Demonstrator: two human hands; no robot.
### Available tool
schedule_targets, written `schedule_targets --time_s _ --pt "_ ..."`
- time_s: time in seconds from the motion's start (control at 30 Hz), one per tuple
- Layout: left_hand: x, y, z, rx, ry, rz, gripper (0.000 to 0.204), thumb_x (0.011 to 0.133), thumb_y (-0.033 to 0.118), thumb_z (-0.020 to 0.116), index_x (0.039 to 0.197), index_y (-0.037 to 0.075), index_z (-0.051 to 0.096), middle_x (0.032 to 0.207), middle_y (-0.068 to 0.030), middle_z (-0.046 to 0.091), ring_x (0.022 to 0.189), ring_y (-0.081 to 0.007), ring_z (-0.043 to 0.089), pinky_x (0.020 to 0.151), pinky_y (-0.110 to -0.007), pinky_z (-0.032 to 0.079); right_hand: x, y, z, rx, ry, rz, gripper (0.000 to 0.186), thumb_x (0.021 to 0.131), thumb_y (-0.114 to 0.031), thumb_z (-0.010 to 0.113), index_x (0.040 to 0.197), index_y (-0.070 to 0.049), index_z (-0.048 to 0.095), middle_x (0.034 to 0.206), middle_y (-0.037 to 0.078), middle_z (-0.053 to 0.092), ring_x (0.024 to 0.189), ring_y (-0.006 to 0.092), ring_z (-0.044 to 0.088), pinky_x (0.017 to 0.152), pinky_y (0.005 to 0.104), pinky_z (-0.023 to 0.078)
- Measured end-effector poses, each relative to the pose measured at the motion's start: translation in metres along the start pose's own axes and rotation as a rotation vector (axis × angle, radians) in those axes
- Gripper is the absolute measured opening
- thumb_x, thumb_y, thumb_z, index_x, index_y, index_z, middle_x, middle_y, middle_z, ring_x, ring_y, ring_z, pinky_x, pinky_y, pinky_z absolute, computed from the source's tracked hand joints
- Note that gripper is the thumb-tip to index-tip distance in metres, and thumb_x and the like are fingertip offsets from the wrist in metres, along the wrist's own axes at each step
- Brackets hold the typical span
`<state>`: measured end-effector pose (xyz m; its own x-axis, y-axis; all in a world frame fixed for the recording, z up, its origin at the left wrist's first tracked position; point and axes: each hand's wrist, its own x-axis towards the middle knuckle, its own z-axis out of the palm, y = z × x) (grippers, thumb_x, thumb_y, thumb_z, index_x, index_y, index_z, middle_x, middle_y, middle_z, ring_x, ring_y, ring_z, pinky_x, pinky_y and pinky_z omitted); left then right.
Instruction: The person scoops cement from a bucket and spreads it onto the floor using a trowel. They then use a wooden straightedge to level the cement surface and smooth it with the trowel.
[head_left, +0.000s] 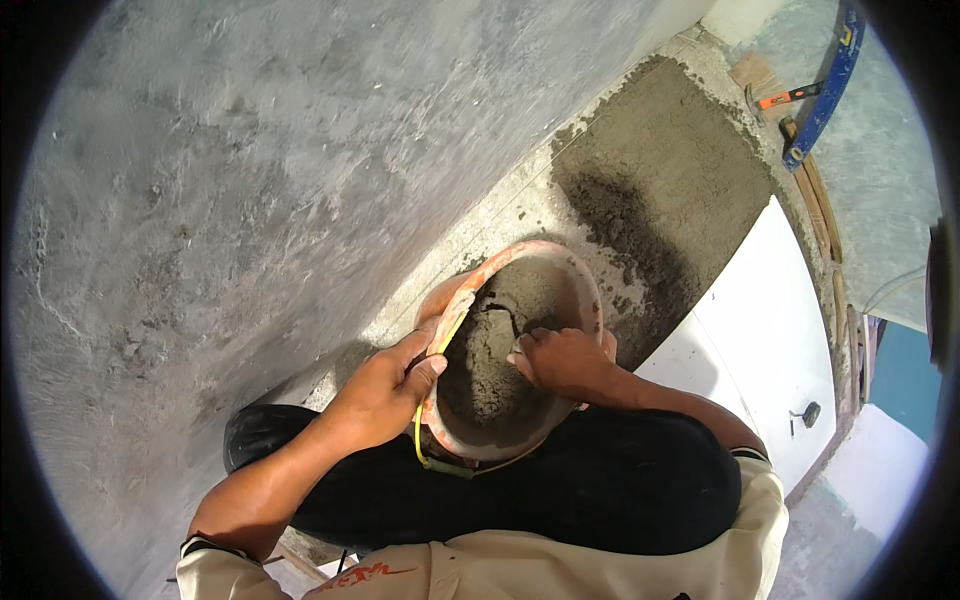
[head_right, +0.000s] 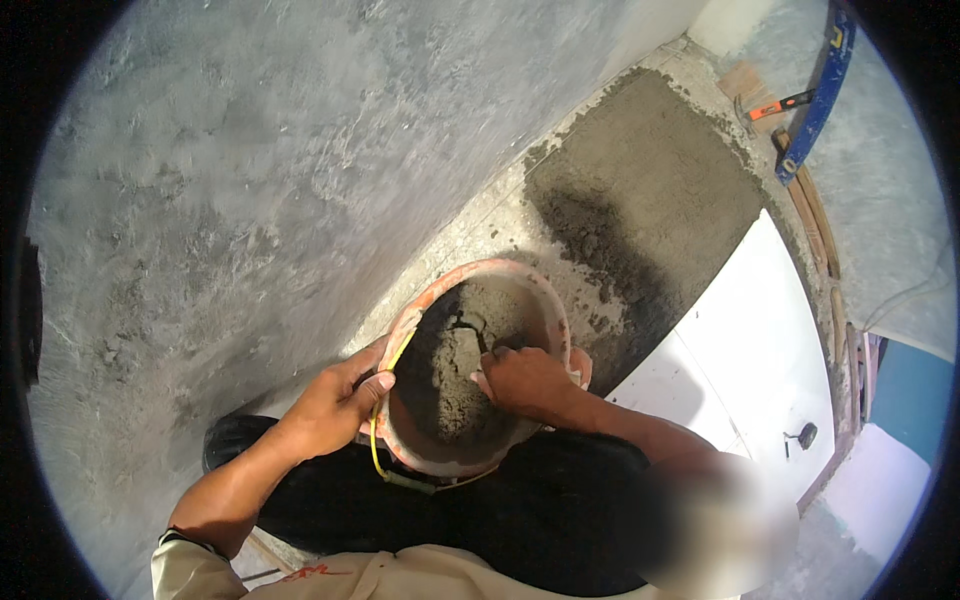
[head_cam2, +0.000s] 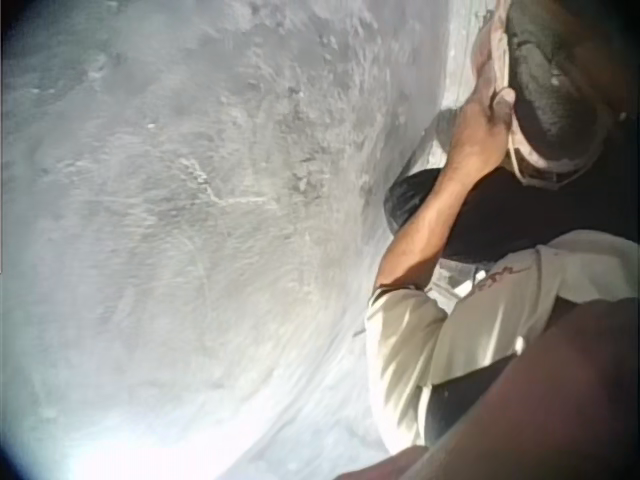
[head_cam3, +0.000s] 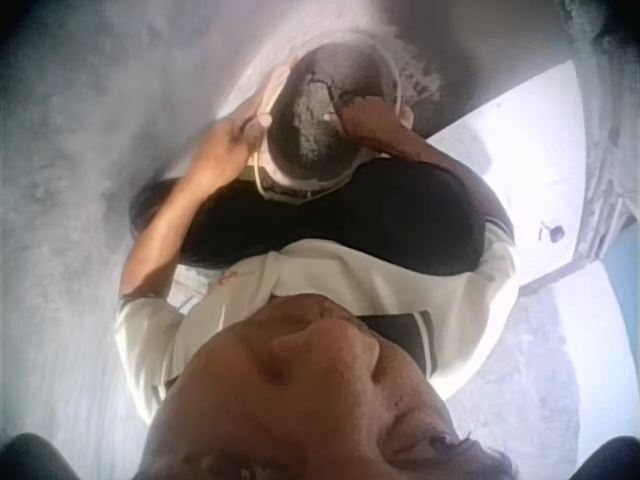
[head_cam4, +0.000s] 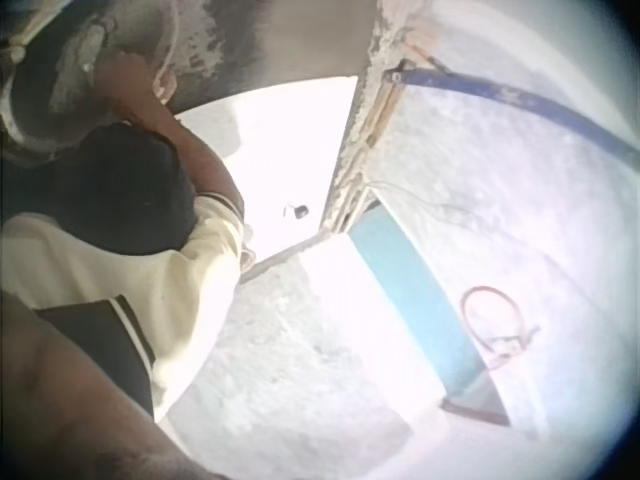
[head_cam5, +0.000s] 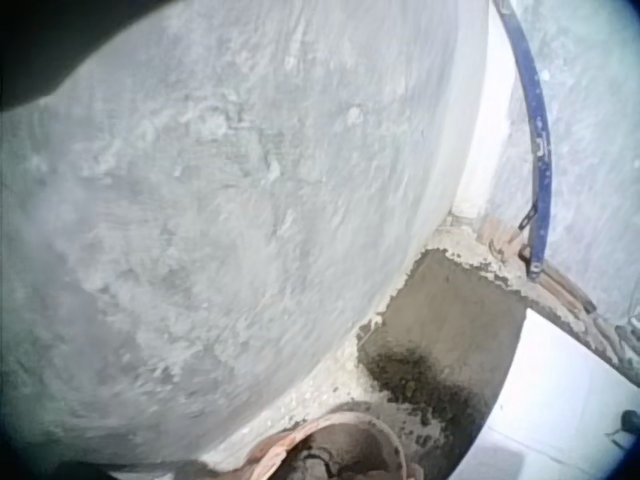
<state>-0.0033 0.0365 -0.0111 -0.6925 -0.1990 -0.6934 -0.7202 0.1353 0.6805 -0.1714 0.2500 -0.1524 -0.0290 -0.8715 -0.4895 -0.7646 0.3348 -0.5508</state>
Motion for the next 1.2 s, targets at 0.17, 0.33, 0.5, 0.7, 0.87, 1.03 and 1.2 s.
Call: schedule_targets --time_s 0.17,0.33,0.5,0.7,0.87,1.03,1.2 --pt "-0.001 -0.021 -0.004 0.064 0.134 -0.061 0.051 0.112 0.025 0.057 0.161 0.013 0.047 0.085 -0.0125 0.067 0.078 -0.0206 0.064 0.082 -0.038 0.054 -0.024 -0.003 -0.031 0.190 -0.023 0.021 0.043 0.109 -0.041 0.053 0.110 -0.002 0.071 0.101 0.021 0.075 0.094 0.0436 0.073 0.085 0.0536 0.058" --pt "-0.004 -0.027 -0.018 0.187 0.162 -0.151 0.051 0.113 0.019 0.055 0.159 0.000 0.045 0.104 -0.0095 0.071 0.087 -0.0193 0.064 0.084 -0.037 0.054 -0.067 0.032 -0.069 0.273 0.192 0.048 0.042 0.108 -0.042 0.057 0.113 -0.003 0.071 0.098 0.021 0.073 0.094 0.0430 0.073 0.082 0.0533 0.057" --pt "-0.007 -0.026 -0.019 0.310 0.178 -0.138 0.053 0.111 0.018 0.057 0.157 -0.005 0.044 0.110 -0.0227 0.073 0.093 -0.0271 0.071 0.090 -0.040 0.055 -0.068 0.080 -0.107 0.626 0.239 0.173 0.040 0.110 -0.040 0.058 0.106 -0.001 0.069 0.081 0.014 0.067 0.067 0.0285 0.067 0.063 0.0418 0.053" --pt "-0.003 -0.025 -0.020 0.285 0.191 -0.176 0.053 0.110 0.023 0.057 0.157 0.001 0.047 0.134 -0.0318 0.067 0.129 -0.0471 0.063 0.108 -0.048 0.049 -0.013 0.183 -0.107 1.427 0.017 0.393 0.037 0.110 -0.040 0.058 0.104 -0.004 0.066 0.076 0.003 0.062 0.054 0.0120 0.056 0.052 0.0300 0.047" --pt "-0.012 -0.026 -0.022 0.332 0.200 -0.118 0.053 0.112 0.020 0.056 0.157 -0.005 0.045 0.146 -0.0279 0.062 0.134 -0.0341 0.063 0.112 -0.041 0.046 -0.026 0.196 -0.115 1.126 0.375 0.354 0.042 0.110 -0.041 0.057 0.107 -0.001 0.067 0.075 0.006 0.064 0.051 0.0191 0.059 0.049 0.0328 0.048" --pt "-0.003 -0.019 -0.018 0.267 0.164 -0.164 0.048 0.112 0.016 0.055 0.154 -0.006 0.048 0.152 -0.0269 0.059 0.144 -0.0342 0.056 0.118 -0.040 0.042 -0.042 0.225 -0.087 -0.182 0.741 0.328 0.040 0.106 -0.042 0.062 0.113 -0.004 0.072 0.091 0.015 0.071 0.079 0.0351 0.072 0.067 0.0438 0.057" --pt "-0.005 -0.043 -0.021 0.258 0.200 -0.117 0.054 0.110 0.022 0.056 0.159 0.002 0.045 0.147 -0.0300 0.061 0.139 -0.0446 0.057 0.115 -0.046 0.045 0.000 0.196 -0.091 -0.323 0.599 0.281 0.037 0.105 -0.042 0.061 0.108 -0.007 0.073 0.101 0.019 0.074 0.099 0.0386 0.073 0.082 0.0514 0.058"
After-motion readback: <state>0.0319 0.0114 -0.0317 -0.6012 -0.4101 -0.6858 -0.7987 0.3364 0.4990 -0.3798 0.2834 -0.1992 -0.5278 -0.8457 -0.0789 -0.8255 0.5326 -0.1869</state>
